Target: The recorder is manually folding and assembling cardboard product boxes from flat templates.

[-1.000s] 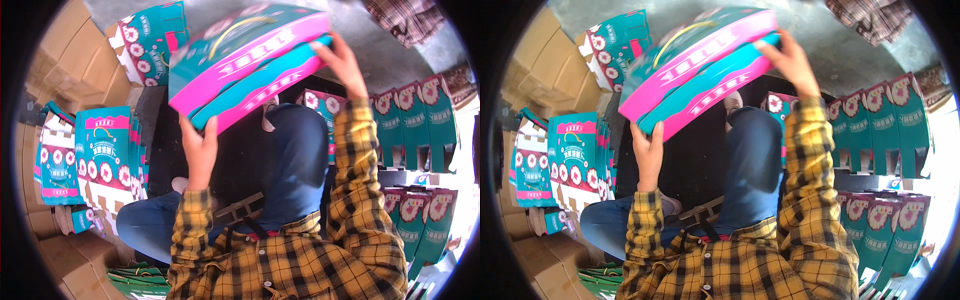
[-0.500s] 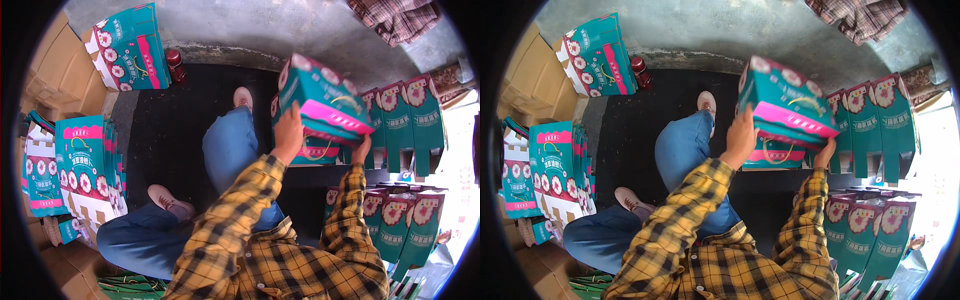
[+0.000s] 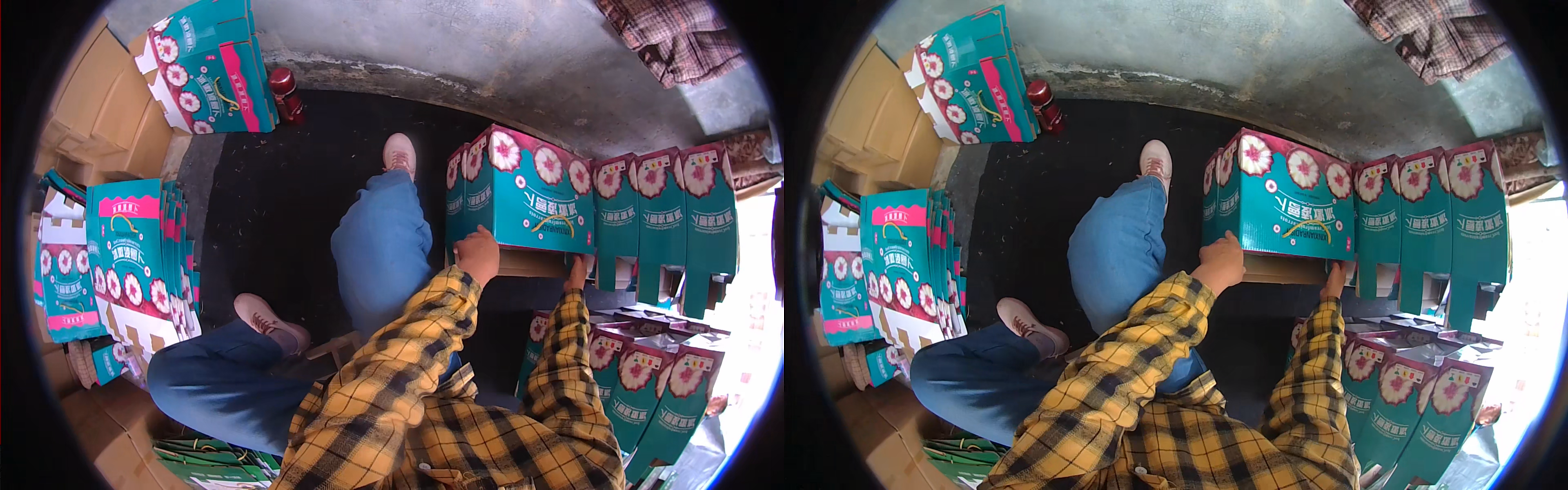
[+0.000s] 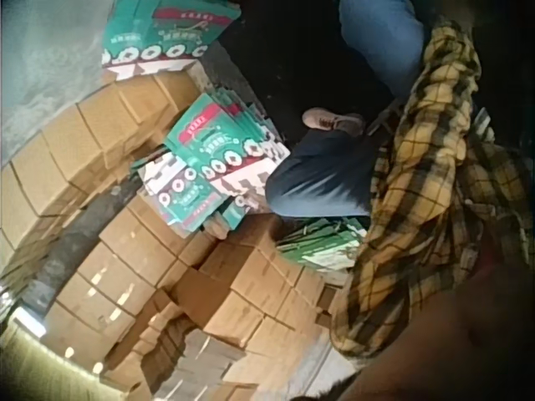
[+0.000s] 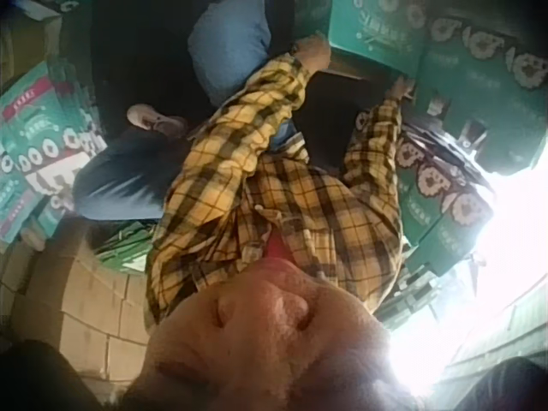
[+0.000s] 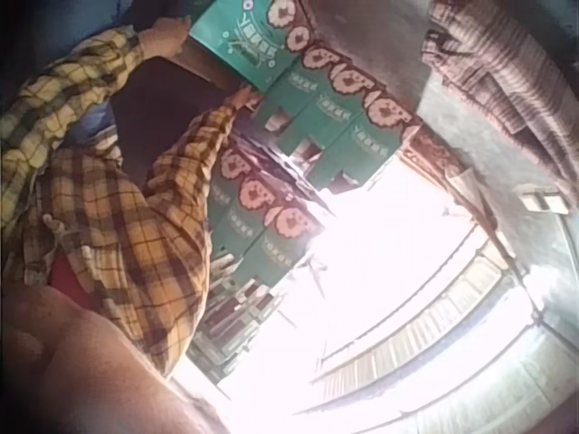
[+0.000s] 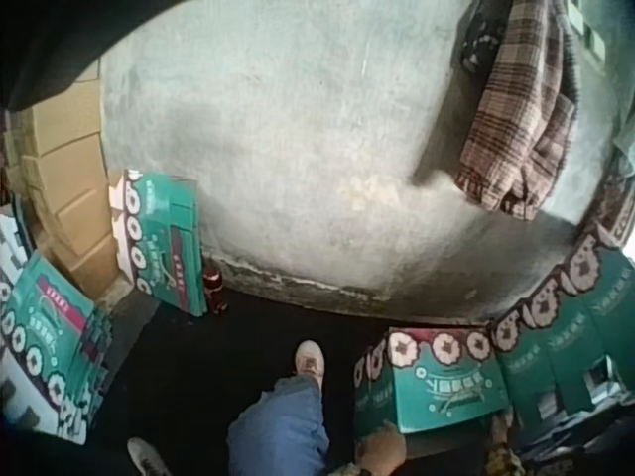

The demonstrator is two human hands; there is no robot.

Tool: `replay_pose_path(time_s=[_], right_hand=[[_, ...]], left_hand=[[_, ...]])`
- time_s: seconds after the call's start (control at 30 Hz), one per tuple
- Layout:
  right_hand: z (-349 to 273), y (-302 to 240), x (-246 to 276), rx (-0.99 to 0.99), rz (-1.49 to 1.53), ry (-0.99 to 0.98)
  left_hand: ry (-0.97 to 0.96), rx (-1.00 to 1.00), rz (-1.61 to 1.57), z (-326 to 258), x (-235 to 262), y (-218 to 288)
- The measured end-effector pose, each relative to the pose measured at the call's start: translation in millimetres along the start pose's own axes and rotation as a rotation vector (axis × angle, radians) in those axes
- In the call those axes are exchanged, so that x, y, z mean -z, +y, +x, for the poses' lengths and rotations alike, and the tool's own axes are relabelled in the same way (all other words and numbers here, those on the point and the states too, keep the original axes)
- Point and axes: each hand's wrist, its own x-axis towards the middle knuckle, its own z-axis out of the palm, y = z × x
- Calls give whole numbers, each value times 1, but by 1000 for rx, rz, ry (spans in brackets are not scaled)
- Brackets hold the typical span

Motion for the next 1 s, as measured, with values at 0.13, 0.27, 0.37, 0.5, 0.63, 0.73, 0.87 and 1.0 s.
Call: replay_pose_path(time_s=[0.13, 0.27, 0.37, 0.5, 0.63, 0.73, 0.87, 1.0], right_hand=[[-56, -5, -48, -78, 102, 148], [-102, -16, -51, 2, -153, 318], [-169, -43, -108, 250, -186, 299], [-213, -130, -142, 614, -62, 113], [-247, -240, -176, 863, -144, -155], [-282, -314, -209, 866, -11, -415], [-349, -417, -251, 951, 108, -654], [-410, -460, -311, 986, -12, -1121]], left_hand=[[142, 14, 241, -20, 5, -2], [182, -264, 285, -78, 54, 24], [444, -513, 479, -157, 82, -18], [193, -661, 558, -245, 118, -50], [249, -847, -213, -304, 128, -90], [132, -295, -982, -348, 204, -125], [773, 132, -1512, -345, 226, -261], [1285, 428, -1884, -364, 220, -446]])
